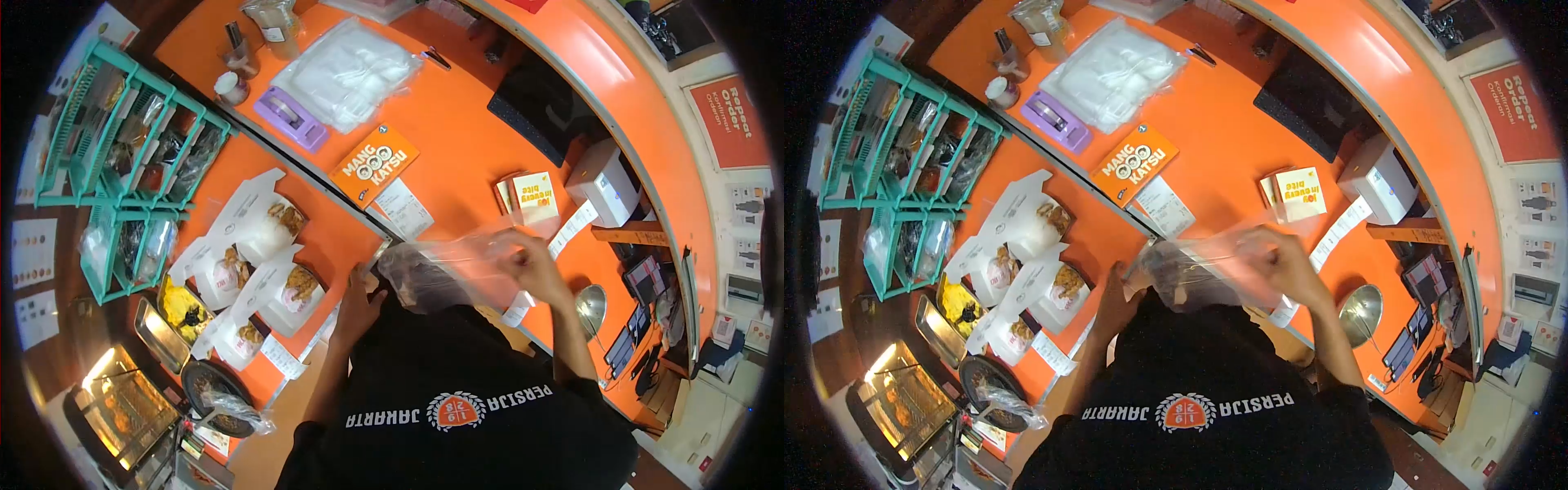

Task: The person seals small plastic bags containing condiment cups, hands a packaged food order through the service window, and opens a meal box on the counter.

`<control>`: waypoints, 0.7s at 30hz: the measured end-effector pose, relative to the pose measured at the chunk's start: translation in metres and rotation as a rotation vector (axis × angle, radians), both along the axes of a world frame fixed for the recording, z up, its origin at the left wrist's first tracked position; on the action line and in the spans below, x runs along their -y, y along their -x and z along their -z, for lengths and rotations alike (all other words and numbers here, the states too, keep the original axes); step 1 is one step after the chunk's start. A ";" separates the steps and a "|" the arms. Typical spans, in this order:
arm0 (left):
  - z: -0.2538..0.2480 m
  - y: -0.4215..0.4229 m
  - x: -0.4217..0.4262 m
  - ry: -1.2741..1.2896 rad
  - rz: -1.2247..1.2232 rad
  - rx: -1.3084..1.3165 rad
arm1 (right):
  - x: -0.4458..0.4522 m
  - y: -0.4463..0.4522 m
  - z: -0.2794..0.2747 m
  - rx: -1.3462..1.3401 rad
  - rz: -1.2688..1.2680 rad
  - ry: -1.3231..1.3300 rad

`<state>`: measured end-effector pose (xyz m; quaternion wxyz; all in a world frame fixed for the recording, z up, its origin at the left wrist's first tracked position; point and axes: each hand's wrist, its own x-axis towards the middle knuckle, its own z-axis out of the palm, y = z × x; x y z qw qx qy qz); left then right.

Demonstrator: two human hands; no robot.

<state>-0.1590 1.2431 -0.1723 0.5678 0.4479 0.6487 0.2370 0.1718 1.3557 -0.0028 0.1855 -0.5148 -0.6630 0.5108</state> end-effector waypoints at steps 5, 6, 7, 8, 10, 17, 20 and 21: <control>-0.127 -0.048 0.012 -0.809 0.209 -0.096 | 0.050 0.069 0.046 0.065 -0.500 -0.222; -0.133 -0.059 0.018 -0.812 0.200 -0.109 | 0.064 0.074 0.064 0.043 -0.626 -0.205; -0.137 -0.070 0.021 -0.807 0.233 -0.080 | 0.068 0.082 0.065 0.017 -0.748 -0.198; -0.141 -0.076 0.026 -0.796 0.275 -0.050 | 0.069 0.080 0.062 0.004 -0.748 -0.211; -0.138 -0.083 0.048 -0.634 0.270 -0.100 | 0.071 0.079 0.034 0.084 -0.939 -0.092; -0.100 -0.090 0.113 -0.252 0.179 -0.185 | 0.085 0.033 0.038 0.112 -0.712 -0.192; -0.127 -0.105 0.118 -0.199 0.120 -0.179 | 0.092 0.026 0.040 0.147 -0.791 -0.223; -0.131 -0.108 0.118 -0.159 0.119 -0.131 | 0.095 0.027 0.038 0.085 -0.830 -0.148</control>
